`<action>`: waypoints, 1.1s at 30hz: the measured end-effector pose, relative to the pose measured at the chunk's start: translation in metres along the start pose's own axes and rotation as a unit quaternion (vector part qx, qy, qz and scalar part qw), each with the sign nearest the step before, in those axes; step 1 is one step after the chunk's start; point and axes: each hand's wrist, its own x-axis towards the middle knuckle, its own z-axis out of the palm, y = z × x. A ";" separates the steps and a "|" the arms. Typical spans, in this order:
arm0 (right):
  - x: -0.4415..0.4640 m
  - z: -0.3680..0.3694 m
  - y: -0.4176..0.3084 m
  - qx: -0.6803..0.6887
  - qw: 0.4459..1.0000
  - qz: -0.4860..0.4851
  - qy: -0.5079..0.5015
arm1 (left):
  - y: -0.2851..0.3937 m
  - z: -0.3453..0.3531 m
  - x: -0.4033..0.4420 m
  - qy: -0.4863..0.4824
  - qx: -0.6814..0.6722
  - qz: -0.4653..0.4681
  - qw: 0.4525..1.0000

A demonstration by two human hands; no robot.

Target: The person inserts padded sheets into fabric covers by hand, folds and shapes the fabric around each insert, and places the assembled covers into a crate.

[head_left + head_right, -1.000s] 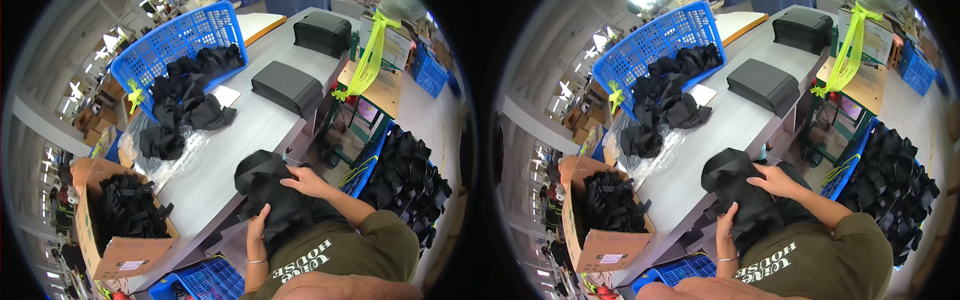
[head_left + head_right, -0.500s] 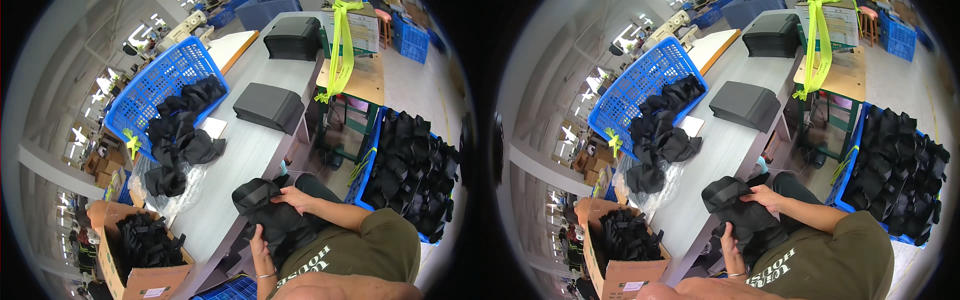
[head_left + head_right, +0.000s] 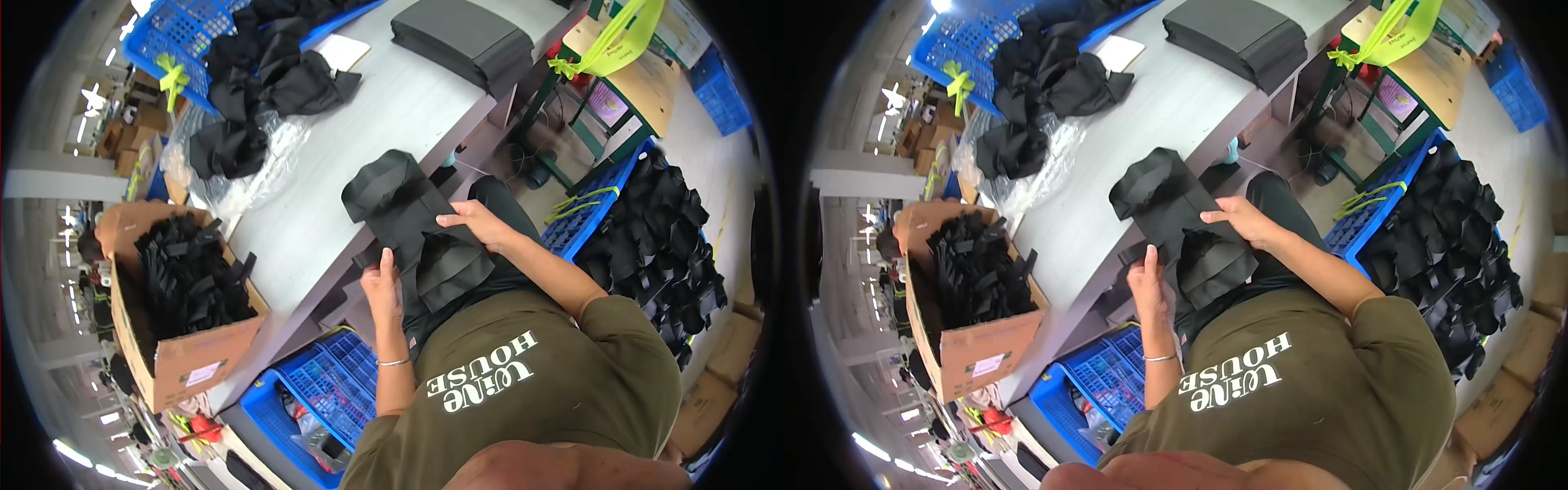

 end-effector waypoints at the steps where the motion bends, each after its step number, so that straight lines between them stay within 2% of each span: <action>1: 0.000 0.000 0.000 0.009 1.000 0.001 -0.002 | 0.005 -0.002 -0.005 0.005 0.020 0.049 0.999; 5: 0.002 0.003 -0.006 0.018 1.000 0.009 -0.007 | 0.034 -0.005 -0.007 0.098 0.167 0.246 0.950; 6: 0.004 0.007 -0.008 0.027 0.999 0.012 -0.011 | 0.046 0.006 -0.007 0.067 0.206 0.290 0.932; 7: 0.011 0.004 -0.002 0.017 1.000 0.016 -0.013 | 0.058 0.017 -0.003 0.019 0.297 0.346 0.890; 8: 0.013 0.008 -0.004 0.004 1.000 0.023 -0.010 | 0.062 0.027 0.009 -0.046 0.333 0.460 0.822; 10: 0.022 0.009 -0.002 -0.013 1.000 0.014 -0.019 | 0.061 0.044 0.032 -0.137 0.387 0.501 0.762; 12: 0.027 0.004 -0.002 -0.031 0.999 0.012 -0.009 | 0.045 0.049 0.072 -0.250 0.437 0.495 0.709; 15: 0.022 -0.002 -0.009 -0.020 0.999 0.029 -0.002 | 0.040 0.059 0.100 -0.266 0.520 0.494 0.644; 16: 0.021 -0.005 -0.011 -0.010 0.999 0.037 -0.002 | 0.040 0.062 0.101 -0.260 0.532 0.492 0.638; 17: 0.018 -0.013 -0.009 -0.004 0.999 0.037 -0.027 | 0.041 0.063 0.102 -0.261 0.537 0.482 0.641; 20: -0.006 -0.016 -0.015 0.094 0.994 0.058 0.025 | 0.043 0.067 0.105 -0.244 0.547 0.466 0.651; 21: -0.015 -0.016 -0.013 0.132 0.990 0.044 0.008 | 0.042 0.069 0.106 -0.233 0.549 0.463 0.656; 25: -0.024 -0.014 0.001 0.046 0.999 -0.003 0.030 | 0.035 0.079 0.106 -0.182 0.554 0.458 0.671; 28: -0.012 -0.016 0.006 0.103 0.993 -0.009 0.055 | 0.042 0.078 0.087 -0.188 0.416 0.460 0.762; 29: -0.012 -0.017 0.005 0.128 0.990 -0.004 0.057 | 0.047 0.076 0.067 -0.155 0.332 0.437 0.822; 30: -0.013 -0.016 0.004 0.143 0.988 0.000 0.056 | 0.048 0.071 0.051 -0.095 0.293 0.444 0.841; 32: -0.017 -0.016 0.005 0.172 0.983 0.013 0.057 | 0.028 0.056 0.024 0.063 0.189 0.387 0.900; 33: -0.020 -0.016 0.006 0.175 0.983 0.025 0.052 | 0.014 0.047 0.013 0.072 0.140 0.321 0.934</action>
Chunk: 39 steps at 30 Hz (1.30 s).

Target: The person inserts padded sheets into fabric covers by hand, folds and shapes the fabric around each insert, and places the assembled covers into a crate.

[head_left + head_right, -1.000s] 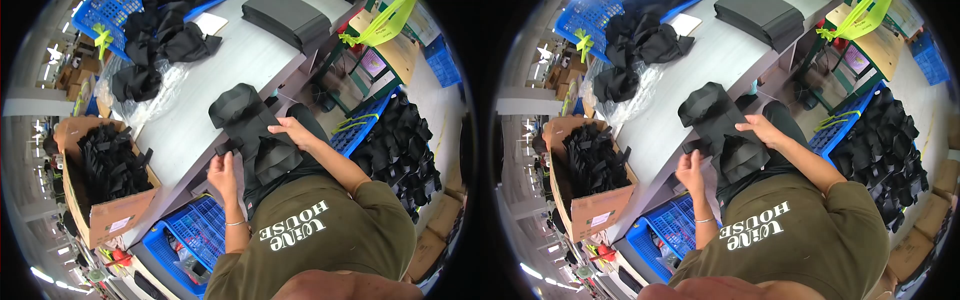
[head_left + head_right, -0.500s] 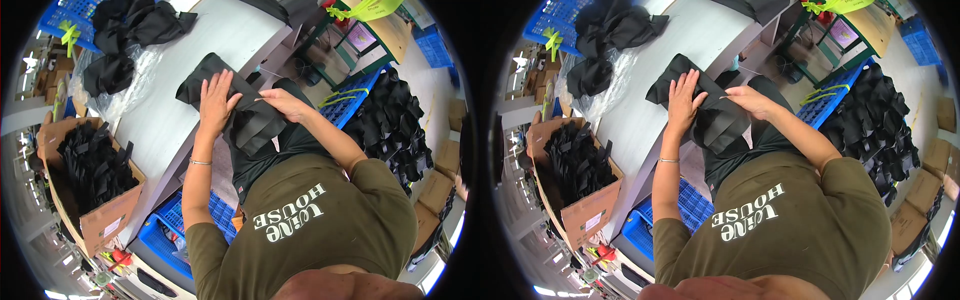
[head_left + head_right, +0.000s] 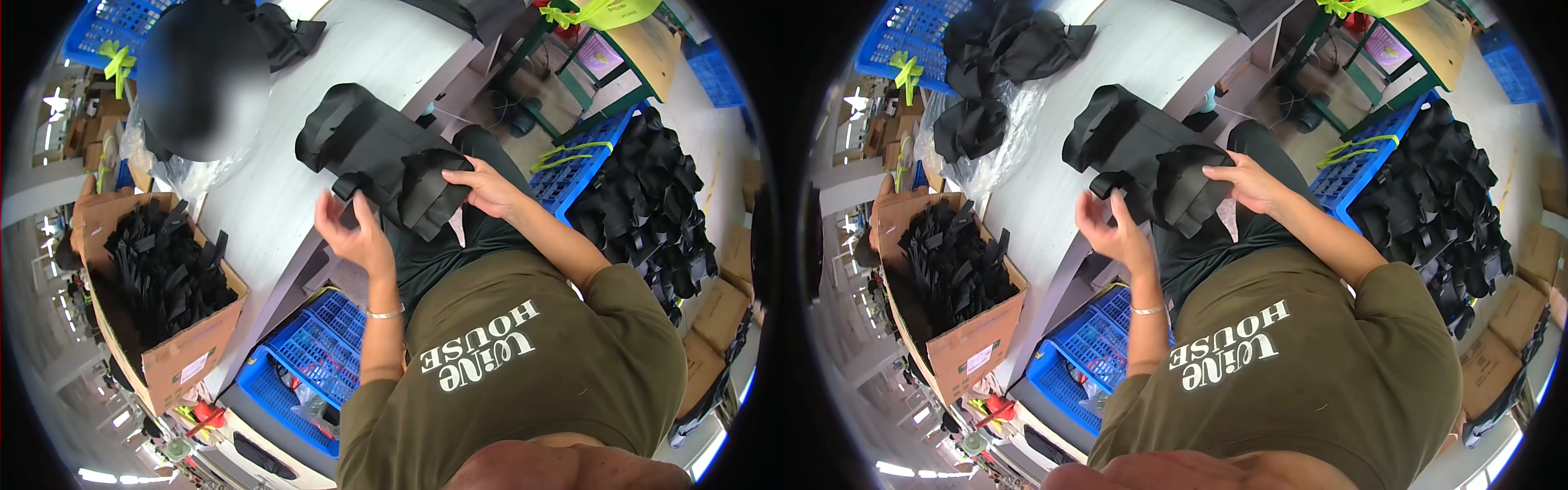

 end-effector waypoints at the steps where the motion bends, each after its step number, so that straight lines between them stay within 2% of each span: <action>1: -0.004 0.000 0.001 0.002 1.000 0.013 -0.003 | -0.009 -0.008 -0.016 0.012 -0.043 -0.077 0.996; 2: -0.007 -0.001 0.003 0.003 1.000 0.027 -0.005 | -0.020 -0.016 -0.029 0.026 -0.086 -0.154 0.984; 4: -0.013 -0.002 0.009 -0.005 0.998 0.059 -0.022 | -0.036 -0.028 -0.047 -0.033 -0.216 -0.307 0.926; 6: -0.019 -0.008 0.013 -0.044 0.991 0.105 -0.066 | -0.037 -0.031 -0.049 -0.067 -0.315 -0.408 0.854; 8: -0.023 -0.020 0.010 -0.046 0.986 0.100 -0.128 | -0.026 -0.026 -0.040 -0.088 -0.382 -0.467 0.792; 9: -0.023 -0.019 0.006 -0.047 0.982 0.096 -0.157 | -0.030 -0.028 -0.038 -0.108 -0.387 -0.457 0.794; 10: -0.019 -0.017 0.001 -0.017 0.982 0.044 -0.184 | -0.038 -0.030 -0.037 -0.127 -0.393 -0.446 0.794; 11: -0.014 -0.016 -0.007 0.011 0.987 0.044 -0.155 | -0.043 -0.033 -0.035 -0.147 -0.398 -0.435 0.794; 13: 0.002 -0.021 -0.024 -0.051 0.991 0.064 -0.104 | -0.045 -0.034 -0.034 -0.168 -0.381 -0.432 0.800; 14: 0.006 -0.016 -0.027 -0.102 0.993 0.050 -0.037 | -0.043 -0.032 -0.034 -0.169 -0.372 -0.434 0.803; 15: 0.011 -0.008 -0.022 -0.167 0.984 0.023 -0.050 | -0.039 -0.032 -0.035 -0.170 -0.362 -0.436 0.806; 17: 0.024 0.009 -0.013 -0.296 0.951 -0.030 -0.081 | -0.028 -0.017 -0.044 -0.124 -0.291 -0.385 0.867; 19: 0.026 0.029 -0.002 -0.428 0.894 -0.130 -0.027 | -0.014 -0.015 -0.042 -0.086 -0.212 -0.338 0.913; 22: 0.024 0.044 -0.008 -0.312 0.945 -0.073 -0.059 | 0.008 -0.021 -0.031 -0.044 -0.097 -0.286 0.952; 24: 0.030 0.038 -0.007 -0.217 0.973 -0.013 -0.078 | 0.000 -0.025 -0.033 -0.066 -0.074 -0.260 0.960; 27: 0.032 0.040 -0.004 -0.194 0.978 -0.046 -0.060 | -0.012 -0.026 -0.035 -0.097 -0.028 -0.226 0.969; 28: 0.029 0.043 -0.008 -0.202 0.977 -0.029 -0.064 | -0.014 -0.025 -0.034 -0.109 -0.012 -0.215 0.971; 31: 0.018 0.042 -0.018 -0.254 0.966 0.010 -0.054 | -0.016 -0.024 -0.030 -0.135 0.033 -0.257 0.956; 33: 0.035 0.023 -0.011 -0.326 0.945 0.009 -0.027 | -0.022 -0.023 -0.035 -0.141 -0.011 -0.260 0.955; 34: 0.046 0.015 -0.008 -0.370 0.929 -0.022 -0.018 | -0.023 -0.023 -0.036 -0.144 -0.032 -0.260 0.954; 37: 0.042 0.016 -0.005 -0.373 0.921 -0.104 -0.027 | -0.017 -0.017 -0.035 -0.162 -0.261 -0.331 0.892; 38: 0.035 0.021 -0.014 -0.425 0.902 -0.073 -0.035 | -0.024 -0.023 -0.034 -0.173 -0.260 -0.391 0.866; 39: 0.021 0.038 -0.025 -0.385 0.917 -0.068 -0.084 | -0.015 -0.027 -0.031 -0.158 -0.256 -0.456 0.838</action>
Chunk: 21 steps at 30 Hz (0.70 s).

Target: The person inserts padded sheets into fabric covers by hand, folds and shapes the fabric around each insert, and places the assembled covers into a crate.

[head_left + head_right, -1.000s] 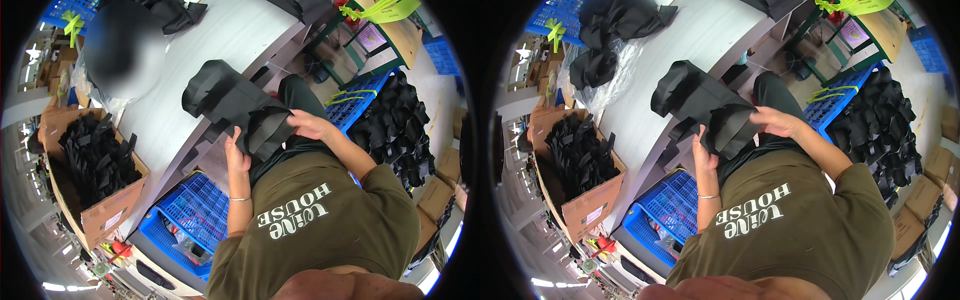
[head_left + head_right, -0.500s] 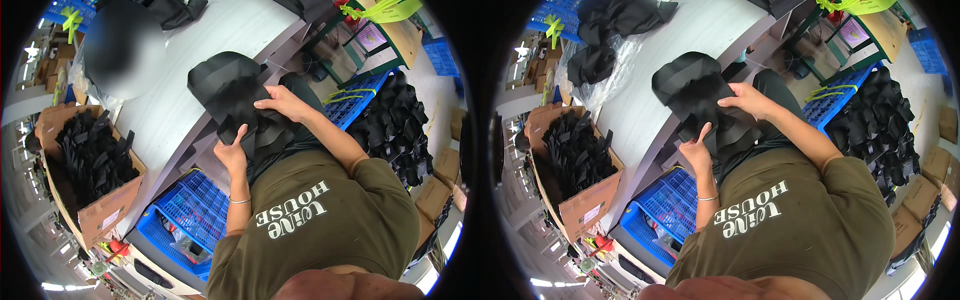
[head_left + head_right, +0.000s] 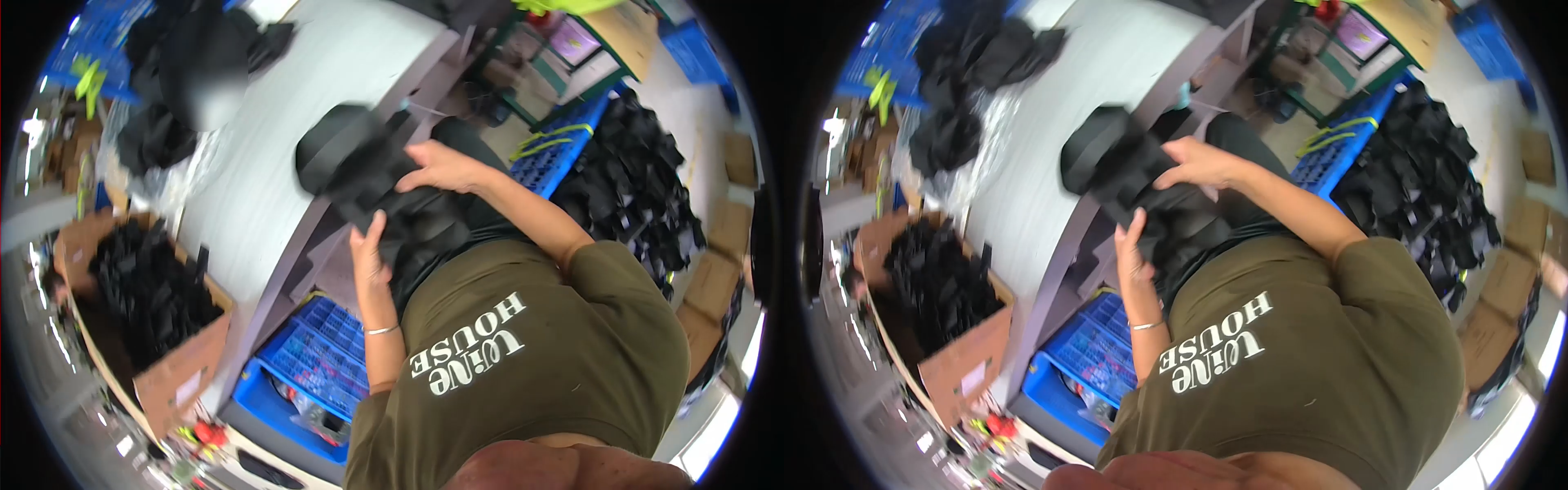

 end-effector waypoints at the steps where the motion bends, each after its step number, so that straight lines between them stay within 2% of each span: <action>1: -0.009 0.003 -0.019 0.051 0.997 0.042 -0.034 | -0.001 -0.006 0.000 0.011 -0.016 -0.027 0.999; 2: -0.008 0.001 -0.009 0.058 0.997 0.029 -0.051 | -0.004 -0.013 0.002 0.018 -0.030 -0.058 0.998; 3: 0.010 0.002 0.033 0.099 0.993 -0.044 -0.044 | -0.005 -0.017 0.005 0.019 -0.059 -0.091 0.994; 4: 0.005 0.000 0.029 0.111 0.992 -0.035 -0.050 | -0.006 -0.019 0.007 0.024 -0.086 -0.126 0.988; 6: -0.008 -0.002 0.024 0.092 0.995 -0.026 -0.038 | -0.002 -0.015 0.001 -0.074 -0.085 -0.100 0.989; 7: -0.013 -0.003 0.029 0.079 0.996 -0.033 -0.009 | 0.000 -0.003 -0.006 -0.063 -0.032 -0.063 0.995; 10: -0.038 -0.011 0.038 0.016 0.996 -0.040 0.077 | -0.016 0.012 -0.001 -0.075 0.017 -0.027 0.997; 11: -0.049 -0.016 0.040 -0.012 0.994 -0.041 0.103 | -0.021 0.009 0.004 -0.085 0.064 -0.050 0.993; 14: -0.081 -0.033 0.056 0.201 0.974 -0.020 0.098 | -0.029 0.013 0.004 -0.228 -0.054 -0.144 0.961; 15: -0.095 -0.036 0.053 0.207 0.970 -0.020 0.128 | -0.032 0.026 -0.004 -0.180 -0.007 -0.148 0.972; 16: -0.110 -0.040 0.050 0.212 0.964 -0.021 0.157 | -0.038 0.025 -0.001 -0.205 0.012 -0.177 0.963; 18: -0.142 -0.068 0.058 0.214 0.946 -0.003 0.243 | -0.043 0.033 -0.003 -0.263 0.074 -0.148 0.951; 19: -0.164 -0.084 0.062 0.264 0.928 -0.025 0.262 | -0.041 0.043 -0.008 -0.298 0.095 -0.130 0.941; 21: -0.216 -0.111 0.068 0.261 0.895 -0.027 0.362 | -0.040 0.039 -0.006 -0.258 0.174 -0.096 0.945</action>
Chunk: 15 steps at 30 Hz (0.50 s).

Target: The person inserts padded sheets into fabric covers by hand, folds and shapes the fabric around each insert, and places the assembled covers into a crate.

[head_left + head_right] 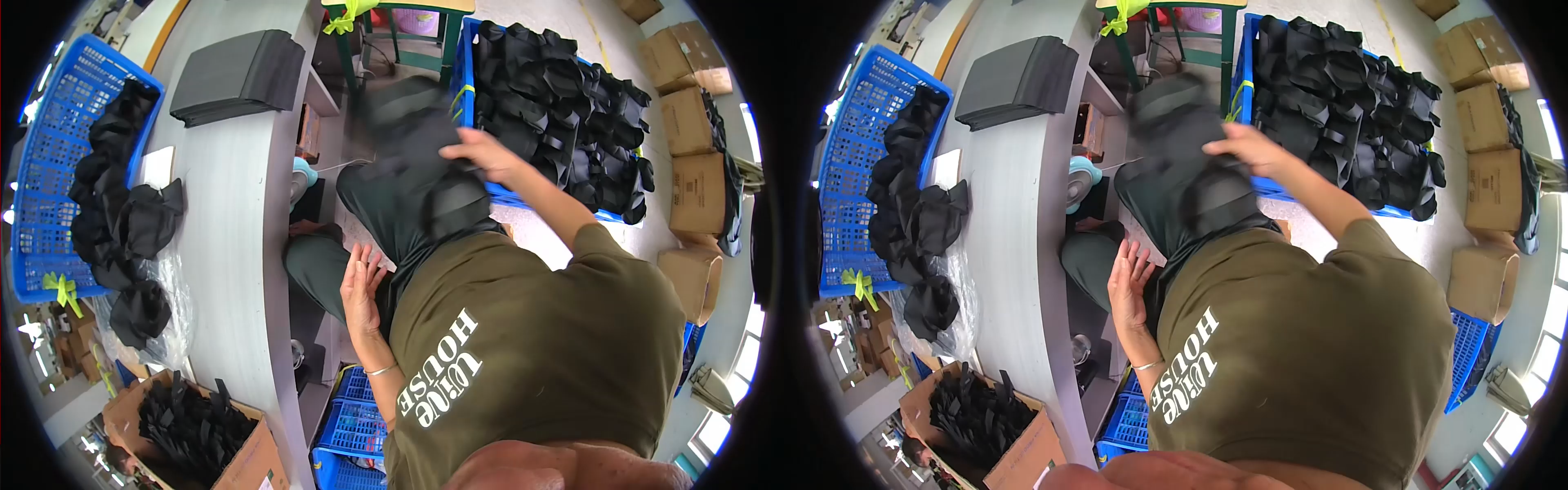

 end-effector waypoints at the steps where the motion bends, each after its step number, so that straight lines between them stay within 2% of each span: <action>1: -0.007 -0.033 0.000 -0.051 0.996 -0.025 0.063 | -0.007 -0.008 0.001 0.026 0.022 0.006 0.999; 3: -0.022 -0.104 0.006 -0.030 0.993 -0.040 0.104 | -0.018 -0.026 0.001 0.047 -0.016 0.008 0.999; 4: -0.009 -0.181 0.042 -0.115 0.964 -0.049 0.233 | -0.024 -0.034 0.002 0.048 -0.058 0.012 0.997; 5: -0.003 -0.260 0.078 -0.255 0.917 -0.098 0.292 | -0.026 -0.037 0.002 0.037 -0.085 0.025 0.995; 6: -0.032 -0.246 0.060 -0.560 0.719 -0.183 0.369 | -0.025 -0.037 0.002 0.036 -0.097 0.025 0.994; 7: -0.048 -0.220 0.054 -0.677 0.575 0.004 0.459 | -0.024 -0.036 0.002 0.034 -0.110 0.025 0.993; 9: -0.050 -0.186 0.052 -0.731 0.535 -0.121 0.405 | -0.027 -0.036 0.006 0.043 -0.098 0.017 0.994; 11: -0.029 -0.192 0.078 -0.826 0.484 -0.135 0.254 | -0.027 -0.034 0.010 0.039 -0.079 0.013 0.996; 13: -0.016 -0.183 0.109 -0.831 0.499 -0.017 0.244 | -0.031 -0.037 0.013 0.032 -0.066 0.007 0.997; 15: 0.004 -0.221 0.132 -0.816 0.540 0.077 0.191 | -0.033 -0.038 0.015 0.029 -0.050 -0.002 0.998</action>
